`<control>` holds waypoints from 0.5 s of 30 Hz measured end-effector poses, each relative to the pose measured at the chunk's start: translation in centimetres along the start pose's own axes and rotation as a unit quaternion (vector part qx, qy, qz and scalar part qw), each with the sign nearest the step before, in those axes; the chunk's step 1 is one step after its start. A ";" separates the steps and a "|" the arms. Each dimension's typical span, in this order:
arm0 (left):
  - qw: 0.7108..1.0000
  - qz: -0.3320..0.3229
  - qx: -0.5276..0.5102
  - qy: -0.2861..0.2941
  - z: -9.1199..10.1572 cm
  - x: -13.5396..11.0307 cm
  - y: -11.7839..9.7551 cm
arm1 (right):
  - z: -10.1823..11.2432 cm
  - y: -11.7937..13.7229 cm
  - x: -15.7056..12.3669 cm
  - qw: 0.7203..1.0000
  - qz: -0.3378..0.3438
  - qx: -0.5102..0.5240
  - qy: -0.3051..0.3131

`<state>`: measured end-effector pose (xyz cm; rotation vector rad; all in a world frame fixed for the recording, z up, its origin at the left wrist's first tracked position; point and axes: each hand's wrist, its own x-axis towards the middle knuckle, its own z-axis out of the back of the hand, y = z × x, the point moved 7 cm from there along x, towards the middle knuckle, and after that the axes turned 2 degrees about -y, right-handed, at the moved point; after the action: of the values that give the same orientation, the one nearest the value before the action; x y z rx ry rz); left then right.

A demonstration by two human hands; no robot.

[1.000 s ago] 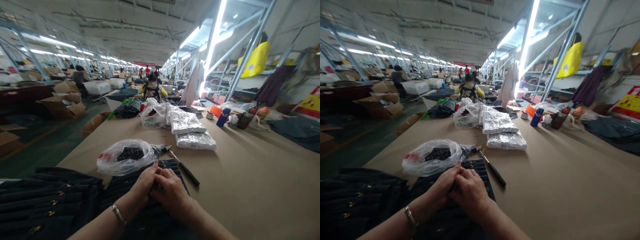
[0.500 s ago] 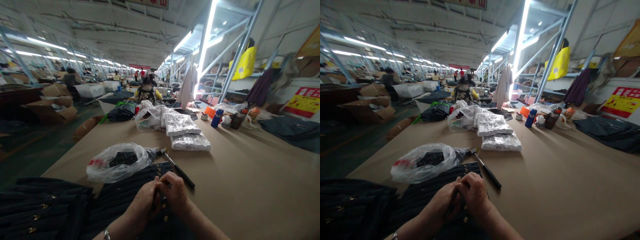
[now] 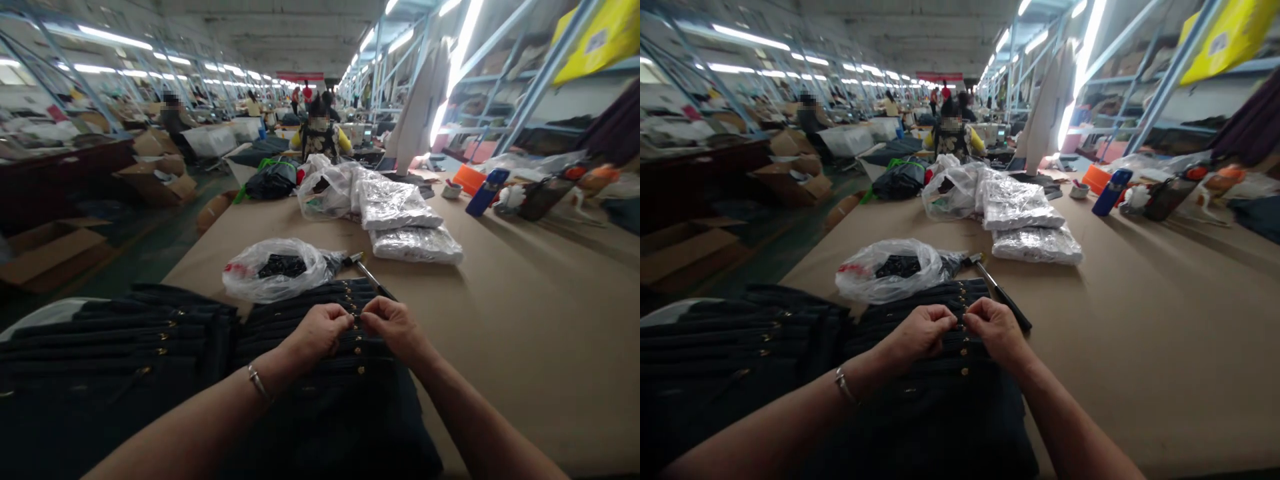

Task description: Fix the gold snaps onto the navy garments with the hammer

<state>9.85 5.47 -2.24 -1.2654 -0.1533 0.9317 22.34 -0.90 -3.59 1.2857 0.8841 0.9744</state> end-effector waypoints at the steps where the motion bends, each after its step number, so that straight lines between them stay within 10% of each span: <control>1: 1.000 0.000 0.026 0.003 0.2 0.2 0.1 | 0.0 -0.3 -0.1 1.000 -0.010 -0.015 0.014; 15: 0.955 -0.067 0.285 0.051 -0.2 1.7 -0.2 | -0.9 -2.6 -0.6 0.944 -0.029 -0.315 0.098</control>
<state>11.20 6.43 -2.76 -0.7521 0.1079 0.7182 21.49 -1.21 -6.23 0.6214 0.6708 1.2248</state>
